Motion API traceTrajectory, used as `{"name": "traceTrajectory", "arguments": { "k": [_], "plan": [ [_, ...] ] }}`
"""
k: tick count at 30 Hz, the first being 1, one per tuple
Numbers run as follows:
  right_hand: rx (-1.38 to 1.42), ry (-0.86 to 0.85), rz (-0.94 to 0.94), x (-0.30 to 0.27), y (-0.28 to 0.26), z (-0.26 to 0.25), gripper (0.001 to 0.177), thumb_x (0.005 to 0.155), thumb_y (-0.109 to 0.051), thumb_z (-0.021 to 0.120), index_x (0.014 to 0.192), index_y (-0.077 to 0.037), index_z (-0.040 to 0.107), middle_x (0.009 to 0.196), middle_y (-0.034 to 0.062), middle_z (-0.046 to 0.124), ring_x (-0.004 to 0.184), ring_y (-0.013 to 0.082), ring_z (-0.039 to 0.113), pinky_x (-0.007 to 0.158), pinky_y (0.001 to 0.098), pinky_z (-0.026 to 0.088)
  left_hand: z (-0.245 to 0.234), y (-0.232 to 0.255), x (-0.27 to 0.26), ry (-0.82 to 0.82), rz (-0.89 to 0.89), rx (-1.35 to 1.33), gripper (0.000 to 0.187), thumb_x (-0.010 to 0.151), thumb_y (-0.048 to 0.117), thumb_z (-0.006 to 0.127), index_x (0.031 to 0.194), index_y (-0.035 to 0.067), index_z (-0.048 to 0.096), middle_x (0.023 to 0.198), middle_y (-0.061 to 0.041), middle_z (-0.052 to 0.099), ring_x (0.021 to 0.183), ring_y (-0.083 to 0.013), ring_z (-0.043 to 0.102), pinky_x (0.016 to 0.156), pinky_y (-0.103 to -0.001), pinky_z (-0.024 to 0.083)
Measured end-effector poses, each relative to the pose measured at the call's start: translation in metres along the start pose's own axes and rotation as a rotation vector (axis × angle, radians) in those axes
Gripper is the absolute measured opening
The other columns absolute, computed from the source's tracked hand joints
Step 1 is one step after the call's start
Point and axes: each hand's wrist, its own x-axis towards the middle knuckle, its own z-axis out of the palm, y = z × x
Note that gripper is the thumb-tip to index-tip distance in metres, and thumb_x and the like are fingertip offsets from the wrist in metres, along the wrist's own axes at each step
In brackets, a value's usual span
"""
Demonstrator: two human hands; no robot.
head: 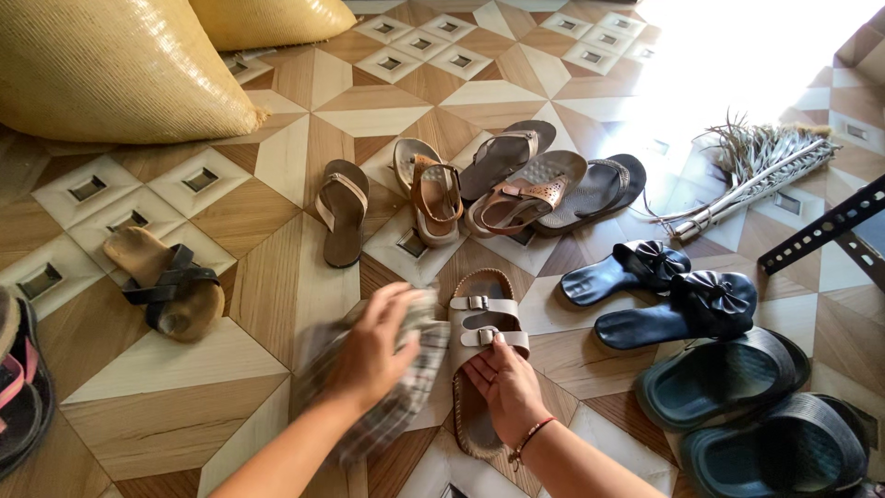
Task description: The person wipes several pairs of sandals and slippers with a cloth, then places them on a metal shelf. The person handles each shoe individually, wiping the straps and soles before arranging them on the shelf.
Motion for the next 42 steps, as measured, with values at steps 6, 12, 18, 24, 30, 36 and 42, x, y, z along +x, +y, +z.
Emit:
{"name": "traceTrajectory", "arguments": {
  "k": [6, 12, 18, 24, 30, 36, 42],
  "plan": [
    [-0.009, -0.054, -0.050, 0.016, 0.012, -0.014, 0.020, 0.101, -0.030, 0.054, 0.106, -0.011, 0.059, 0.091, 0.0012, 0.069, 0.081, 0.0141, 0.066, 0.077, 0.0324, 0.053, 0.024, 0.036, 0.023, -0.175, 0.312, 0.063, 0.068, 0.078, 0.005, 0.075, 0.142, 0.007, 0.052, 0.136, -0.014, 0.057, 0.129, -0.0344, 0.053, 0.110, -0.047, 0.042],
    [0.008, -0.068, -0.121, 0.020, 0.020, -0.016, 0.016, 0.103, -0.031, 0.056, 0.102, -0.015, 0.057, 0.080, -0.0052, 0.058, 0.070, 0.0078, 0.055, 0.066, 0.0291, 0.050, 0.023, 0.031, -0.006, -0.203, 0.338, 0.088, 0.075, 0.070, -0.006, 0.071, 0.141, 0.012, 0.057, 0.141, -0.011, 0.056, 0.131, -0.0347, 0.050, 0.108, -0.047, 0.041],
    [0.017, -0.039, -0.150, 0.009, 0.012, -0.002, 0.023, 0.104, -0.032, 0.055, 0.102, -0.009, 0.055, 0.086, 0.0010, 0.061, 0.077, 0.0145, 0.061, 0.070, 0.0332, 0.054, 0.003, 0.021, -0.037, -0.356, 0.238, 0.018, 0.072, 0.071, -0.005, 0.071, 0.140, 0.011, 0.059, 0.139, -0.008, 0.059, 0.120, -0.0320, 0.058, 0.108, -0.044, 0.043],
    [-0.003, 0.034, -0.114, 0.008, 0.012, 0.001, 0.025, 0.102, -0.032, 0.052, 0.104, -0.008, 0.057, 0.092, 0.0034, 0.065, 0.085, 0.0194, 0.067, 0.078, 0.0373, 0.057, -0.018, 0.007, -0.029, -0.401, 0.029, -0.102, 0.042, 0.070, 0.004, 0.071, 0.109, 0.020, 0.077, 0.117, -0.001, 0.077, 0.109, -0.0225, 0.074, 0.099, -0.034, 0.054],
    [-0.007, 0.020, -0.128, 0.014, 0.017, -0.005, 0.023, 0.103, -0.033, 0.053, 0.101, -0.010, 0.057, 0.088, 0.0004, 0.061, 0.081, 0.0157, 0.064, 0.077, 0.0351, 0.056, 0.000, 0.007, 0.027, 0.113, 0.091, -0.223, 0.048, 0.077, 0.006, 0.071, 0.125, 0.016, 0.069, 0.124, -0.010, 0.072, 0.111, -0.0285, 0.072, 0.099, -0.037, 0.056],
    [0.034, -0.041, -0.172, 0.018, 0.020, -0.008, 0.022, 0.104, -0.032, 0.056, 0.093, -0.014, 0.051, 0.076, -0.0029, 0.048, 0.069, 0.0122, 0.053, 0.070, 0.0341, 0.054, 0.040, 0.031, 0.042, -0.154, -0.143, -0.110, 0.074, 0.074, 0.007, 0.070, 0.144, 0.026, 0.057, 0.150, -0.010, 0.054, 0.117, -0.0349, 0.064, 0.097, -0.040, 0.054],
    [0.014, -0.002, -0.155, 0.008, 0.016, 0.000, 0.019, 0.103, -0.032, 0.056, 0.101, -0.014, 0.055, 0.082, -0.0020, 0.054, 0.074, 0.0121, 0.056, 0.071, 0.0328, 0.054, 0.044, 0.024, 0.030, -0.239, -0.084, 0.016, 0.077, 0.073, 0.007, 0.073, 0.145, 0.026, 0.054, 0.153, -0.012, 0.050, 0.119, -0.0393, 0.063, 0.102, -0.043, 0.052]
  ]
}}
